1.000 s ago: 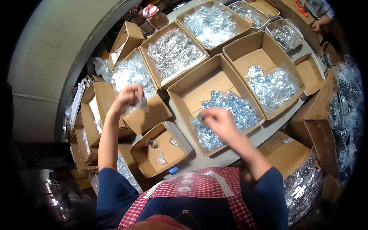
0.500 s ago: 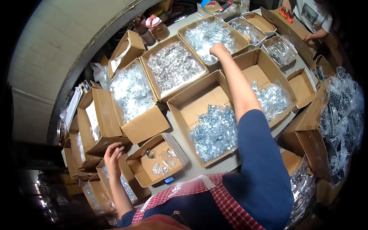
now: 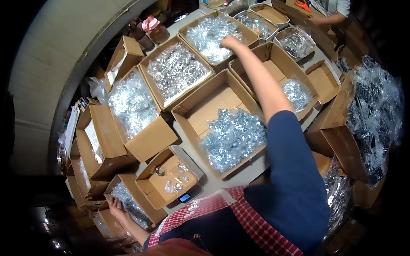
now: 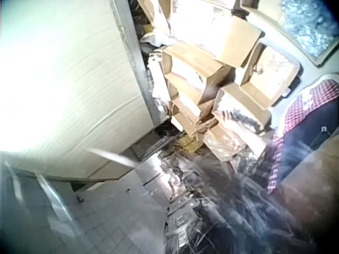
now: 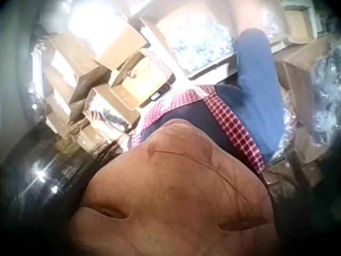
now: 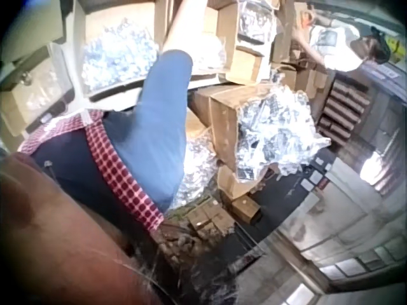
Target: The person places small metal items into plastic bags, weighs the bags on a digital scale, and puts the bags into cardboard boxes.
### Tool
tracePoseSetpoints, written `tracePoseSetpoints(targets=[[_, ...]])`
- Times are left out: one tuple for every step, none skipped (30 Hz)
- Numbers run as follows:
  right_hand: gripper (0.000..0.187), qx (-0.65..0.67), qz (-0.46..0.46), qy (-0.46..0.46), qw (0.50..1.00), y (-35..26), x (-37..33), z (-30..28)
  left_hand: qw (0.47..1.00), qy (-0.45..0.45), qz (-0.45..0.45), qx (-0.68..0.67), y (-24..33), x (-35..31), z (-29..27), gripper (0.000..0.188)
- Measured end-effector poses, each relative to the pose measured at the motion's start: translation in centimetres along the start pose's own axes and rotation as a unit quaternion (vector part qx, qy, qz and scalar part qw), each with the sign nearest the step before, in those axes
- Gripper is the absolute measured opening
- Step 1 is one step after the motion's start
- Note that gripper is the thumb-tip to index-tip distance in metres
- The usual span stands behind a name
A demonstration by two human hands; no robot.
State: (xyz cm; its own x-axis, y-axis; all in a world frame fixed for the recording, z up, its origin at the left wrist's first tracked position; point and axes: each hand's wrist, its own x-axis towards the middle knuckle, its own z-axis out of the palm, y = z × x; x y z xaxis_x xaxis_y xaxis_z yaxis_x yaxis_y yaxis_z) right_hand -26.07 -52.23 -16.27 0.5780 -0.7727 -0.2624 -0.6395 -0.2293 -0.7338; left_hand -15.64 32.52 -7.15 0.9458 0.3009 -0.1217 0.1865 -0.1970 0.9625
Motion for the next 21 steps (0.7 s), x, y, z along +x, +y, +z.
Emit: tracePoseSetpoints(targets=[[0.042, -0.059, 0.000, 0.003, 0.998, -0.2, 1.4, 1.6, 0.998, -0.047, -0.028, -0.003, -1.2, 1.3, -1.2, 0.042], [0.044, -0.146, -0.029, 0.020, 0.989, 2.5, 3.8, 2.2, 0.998, -0.066, -0.020, -0.012, -1.9, 1.9, 0.8, 0.042], [0.046, -0.235, -0.051, 0.043, 0.970, 4.9, 5.2, 0.6, 0.995, -0.091, -0.011, -0.023, -2.5, 1.8, 3.9, 0.041], [0.045, -0.132, -0.033, 0.057, 0.989, 3.9, 5.0, 0.9, 0.996, -0.089, -0.010, -0.020, -2.2, 0.9, 4.5, 0.041], [0.044, -0.026, -0.021, 0.056, 0.998, 2.1, 3.6, 2.9, 0.997, -0.072, -0.009, -0.013, -1.1, -0.7, 3.7, 0.040], [0.042, 0.079, -0.005, 0.051, 0.996, 0.4, 1.9, 4.5, 0.998, -0.057, -0.011, -0.006, -0.3, -1.7, 2.5, 0.040], [0.038, 0.224, -0.025, 0.009, 0.974, -0.7, 0.5, 4.8, 0.999, -0.031, -0.006, -0.008, -0.4, -2.1, 1.3, 0.039], [0.033, 0.362, -0.038, -0.026, 0.931, -1.0, -0.7, 4.3, 1.000, -0.013, -0.005, -0.009, -0.9, -2.1, 0.6, 0.039], [0.029, 0.489, -0.048, -0.062, 0.869, -1.4, -2.1, 3.8, 1.000, 0.005, -0.007, -0.009, -1.4, -2.4, 0.2, 0.038], [0.025, 0.540, -0.079, -0.063, 0.835, -2.1, -3.5, 3.1, 1.000, 0.018, -0.019, 0.000, -1.5, -2.7, -0.3, 0.039], [0.021, 0.588, -0.107, -0.061, 0.799, -2.6, -5.2, 2.0, 0.999, 0.028, -0.026, 0.004, -2.2, -2.9, -0.8, 0.039], [0.020, 0.619, -0.137, -0.099, 0.767, -2.0, -6.2, 0.6, 0.999, 0.033, -0.033, 0.010, -3.2, -3.0, -1.2, 0.039], [0.017, 0.628, -0.130, -0.094, 0.761, -1.5, -7.2, -0.4, 0.998, 0.038, -0.038, 0.017, -4.2, -2.9, -1.8, 0.039], [0.016, 0.637, -0.127, -0.089, 0.755, -1.4, -8.9, -1.6, 0.998, 0.035, -0.042, 0.045, -5.4, -2.8, -2.6, 0.037], [0.015, 0.645, -0.124, -0.086, 0.749, -1.2, -10.4, -2.4, 0.997, 0.036, -0.049, 0.054, -6.5, -2.9, -2.8, 0.037], [0.014, 0.648, -0.109, -0.069, 0.750, -0.6, -11.3, -3.4, 0.996, 0.038, -0.056, 0.063, -7.8, -3.2, -2.9, 0.036], [0.016, 0.633, -0.153, -0.072, 0.755, 1.1, -11.9, -4.8, 0.995, 0.032, -0.062, 0.075, -9.0, -3.2, -2.6, 0.035], [0.016, 0.632, -0.134, -0.054, 0.761, 2.2, -12.7, -5.8, 0.990, 0.027, -0.056, 0.126, -9.9, -3.5, -2.1, 0.034], [0.017, 0.630, -0.114, -0.037, 0.767, 3.2, -13.4, -6.8, 0.983, -0.005, -0.004, 0.181, -10.3, -3.5, -2.0, 0.034], [0.020, 0.468, -0.128, -0.057, 0.872, 5.9, -13.9, -9.5, 0.971, -0.043, 0.051, 0.229, -10.4, -3.4, -0.9, 0.033], [0.027, 0.359, -0.028, -0.002, 0.933, 6.2, -15.1, -9.7, 0.953, -0.071, 0.105, 0.274, -10.3, -3.7, 0.1, 0.033]])
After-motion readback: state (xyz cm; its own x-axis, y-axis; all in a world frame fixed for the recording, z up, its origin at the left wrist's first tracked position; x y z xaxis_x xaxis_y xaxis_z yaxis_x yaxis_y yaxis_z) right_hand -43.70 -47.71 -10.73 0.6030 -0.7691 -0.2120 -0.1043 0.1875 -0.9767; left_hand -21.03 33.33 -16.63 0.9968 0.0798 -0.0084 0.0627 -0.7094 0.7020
